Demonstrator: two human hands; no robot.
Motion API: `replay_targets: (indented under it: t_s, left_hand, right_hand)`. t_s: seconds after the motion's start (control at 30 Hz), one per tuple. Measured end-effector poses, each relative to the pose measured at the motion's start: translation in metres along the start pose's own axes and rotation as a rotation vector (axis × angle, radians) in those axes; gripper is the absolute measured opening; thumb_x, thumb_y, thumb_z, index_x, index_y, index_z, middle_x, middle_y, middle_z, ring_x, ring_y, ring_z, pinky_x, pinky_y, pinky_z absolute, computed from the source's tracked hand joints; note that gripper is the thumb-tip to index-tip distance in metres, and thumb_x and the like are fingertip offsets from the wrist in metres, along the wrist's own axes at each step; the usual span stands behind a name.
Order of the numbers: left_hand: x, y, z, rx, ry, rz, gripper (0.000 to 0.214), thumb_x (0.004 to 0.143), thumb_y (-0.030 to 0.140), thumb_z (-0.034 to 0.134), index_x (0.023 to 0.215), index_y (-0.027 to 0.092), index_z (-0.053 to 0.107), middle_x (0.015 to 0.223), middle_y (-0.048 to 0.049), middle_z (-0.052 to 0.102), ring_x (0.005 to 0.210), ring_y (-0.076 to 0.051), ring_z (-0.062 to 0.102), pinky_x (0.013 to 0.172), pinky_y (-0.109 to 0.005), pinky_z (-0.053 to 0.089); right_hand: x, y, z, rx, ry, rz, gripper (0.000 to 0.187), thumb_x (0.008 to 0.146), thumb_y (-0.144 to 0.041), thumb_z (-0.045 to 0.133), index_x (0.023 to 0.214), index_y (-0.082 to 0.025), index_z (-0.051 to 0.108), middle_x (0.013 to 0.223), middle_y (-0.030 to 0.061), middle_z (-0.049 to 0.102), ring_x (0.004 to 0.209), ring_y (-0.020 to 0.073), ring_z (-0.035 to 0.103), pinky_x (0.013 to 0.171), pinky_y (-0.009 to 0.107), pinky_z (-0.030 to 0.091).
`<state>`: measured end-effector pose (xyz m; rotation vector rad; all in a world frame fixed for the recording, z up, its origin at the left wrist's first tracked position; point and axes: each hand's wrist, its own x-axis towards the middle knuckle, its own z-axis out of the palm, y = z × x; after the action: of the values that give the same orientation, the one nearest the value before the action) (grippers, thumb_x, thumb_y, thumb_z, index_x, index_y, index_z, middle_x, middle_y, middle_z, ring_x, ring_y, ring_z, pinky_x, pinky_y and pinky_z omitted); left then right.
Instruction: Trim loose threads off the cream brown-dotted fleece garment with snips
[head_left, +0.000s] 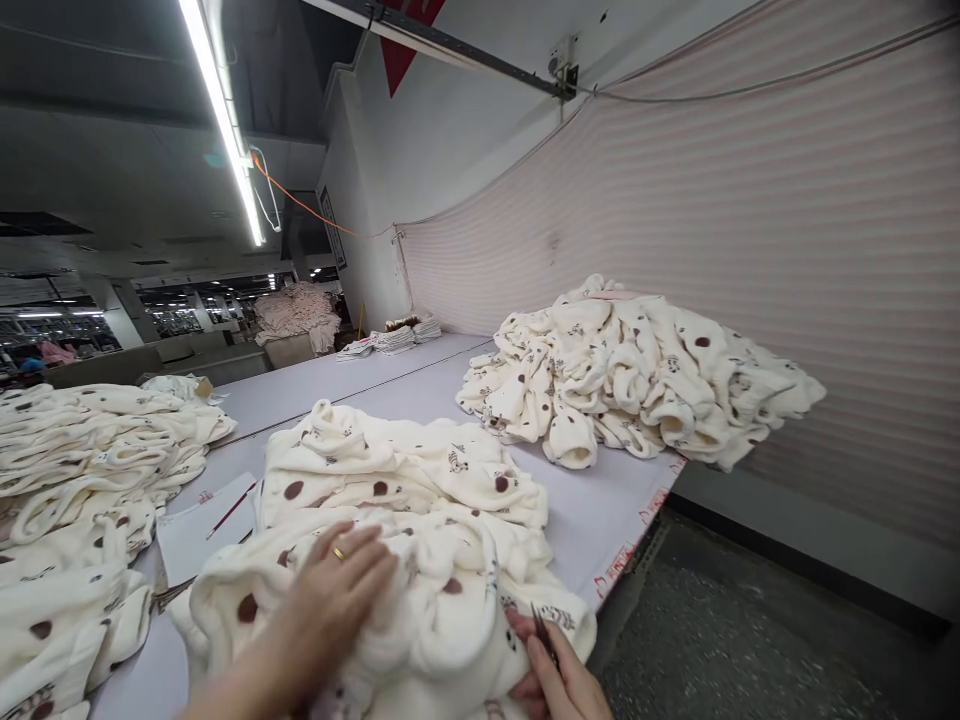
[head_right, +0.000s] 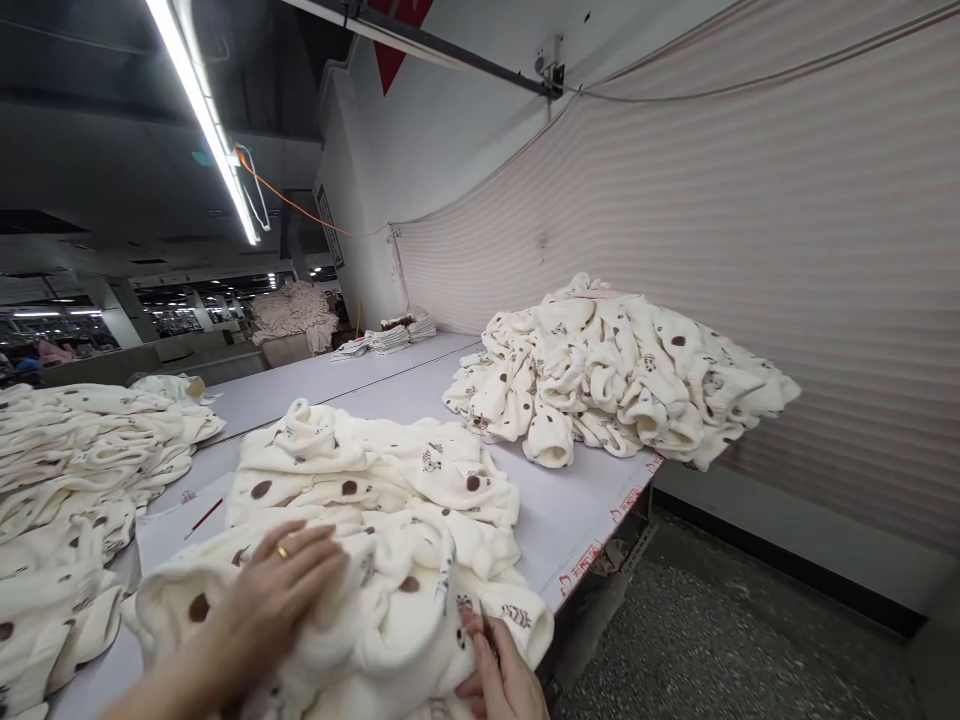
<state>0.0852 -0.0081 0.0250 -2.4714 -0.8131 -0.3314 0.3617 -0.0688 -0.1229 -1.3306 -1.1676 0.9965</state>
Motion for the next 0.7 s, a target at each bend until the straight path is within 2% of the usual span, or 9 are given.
replay_targets:
  t_s: [0.03, 0.1, 0.13, 0.2, 0.33, 0.43, 0.53, 0.63, 0.7]
  left_hand:
    - [-0.002, 0.02, 0.003, -0.073, 0.021, 0.009, 0.032, 0.087, 0.021, 0.047, 0.115, 0.029, 0.059, 0.112, 0.0006, 0.071, 0.125, -0.023, 0.05, 0.116, -0.041, 0.005]
    - [-0.012, 0.052, 0.015, -0.026, 0.383, 0.082, 0.018, 0.083, 0.019, 0.052, 0.089, 0.028, 0.066, 0.086, -0.0008, 0.074, 0.127, -0.029, 0.047, 0.115, -0.057, 0.005]
    - [-0.018, 0.062, 0.021, 0.065, 0.405, 0.077, 0.015, 0.082, 0.019, 0.053, 0.086, 0.026, 0.066, 0.094, -0.0047, 0.075, 0.134, -0.031, 0.038, 0.113, -0.061, 0.008]
    - [-0.032, 0.062, 0.029, 0.167, 0.302, 0.002, 0.015, 0.083, 0.026, 0.054, 0.092, 0.024, 0.066, 0.117, -0.008, 0.069, 0.139, -0.03, 0.028, 0.114, -0.062, 0.005]
    - [-0.053, 0.009, 0.022, 0.208, 0.085, -0.378, 0.019, 0.086, 0.028, 0.049, 0.1, 0.028, 0.064, 0.133, -0.004, 0.06, 0.137, -0.033, 0.034, 0.11, -0.066, 0.011]
    - [-0.056, -0.036, 0.018, 0.24, 0.021, -0.487, 0.02, 0.091, 0.025, 0.043, 0.098, 0.027, 0.061, 0.132, -0.003, 0.059, 0.139, -0.033, 0.03, 0.107, -0.065, 0.018]
    - [-0.049, -0.069, 0.026, 0.165, 0.002, -0.642, 0.02, 0.093, 0.028, 0.039, 0.092, 0.025, 0.06, 0.129, -0.0034, 0.06, 0.139, -0.034, 0.027, 0.105, -0.065, 0.021]
    - [-0.037, -0.093, 0.038, 0.109, 0.014, -0.725, 0.017, 0.092, 0.027, 0.042, 0.088, 0.026, 0.059, 0.123, -0.0017, 0.062, 0.137, -0.034, 0.031, 0.101, -0.065, 0.028]
    - [-0.029, -0.106, 0.045, 0.081, 0.027, -0.738, 0.013, 0.09, 0.026, 0.046, 0.084, 0.026, 0.058, 0.118, 0.0002, 0.064, 0.135, -0.033, 0.034, 0.1, -0.064, 0.031]
  right_hand:
    - [0.003, 0.002, -0.005, -0.027, -0.001, -0.007, 0.059, 0.085, -0.064, 0.04, 0.119, -0.019, 0.059, 0.099, 0.0095, 0.075, 0.074, 0.0237, 0.071, 0.065, 0.03, 0.056]
    - [0.009, 0.002, -0.011, -0.092, -0.028, -0.042, 0.053, 0.087, -0.059, 0.044, 0.123, -0.023, 0.058, 0.126, 0.0087, 0.064, 0.104, 0.0251, 0.066, 0.085, 0.031, 0.053]
    - [0.012, 0.001, -0.013, -0.117, -0.051, -0.069, 0.05, 0.088, -0.057, 0.045, 0.123, -0.025, 0.059, 0.131, 0.0076, 0.061, 0.114, 0.0254, 0.061, 0.093, 0.032, 0.049]
    - [0.017, -0.009, -0.01, -0.098, -0.098, -0.13, 0.046, 0.088, -0.055, 0.048, 0.117, -0.024, 0.063, 0.128, 0.0085, 0.063, 0.119, 0.0262, 0.056, 0.1, 0.035, 0.044]
    - [0.033, -0.058, 0.015, 0.15, -0.161, -0.258, 0.04, 0.091, -0.052, 0.047, 0.11, -0.023, 0.066, 0.122, 0.0103, 0.067, 0.112, 0.0278, 0.061, 0.099, 0.043, 0.044]
    - [0.062, -0.101, 0.042, 0.217, -0.197, -0.351, 0.03, 0.089, -0.048, 0.055, 0.104, -0.026, 0.068, 0.123, 0.0051, 0.067, 0.12, 0.0247, 0.055, 0.106, 0.04, 0.036]
    - [0.094, -0.121, 0.066, 0.295, -0.138, -0.368, 0.031, 0.087, -0.05, 0.055, 0.099, -0.024, 0.067, 0.12, 0.0062, 0.068, 0.116, 0.0238, 0.058, 0.103, 0.038, 0.039]
    - [0.107, -0.115, 0.076, 0.355, -0.007, -0.325, 0.036, 0.089, -0.053, 0.05, 0.102, -0.022, 0.062, 0.104, 0.0061, 0.07, 0.099, 0.0216, 0.064, 0.081, 0.03, 0.051]
    - [0.102, -0.103, 0.078, 0.366, 0.049, -0.274, 0.039, 0.087, -0.056, 0.052, 0.103, -0.022, 0.061, 0.09, 0.004, 0.068, 0.077, 0.019, 0.064, 0.055, 0.024, 0.049]
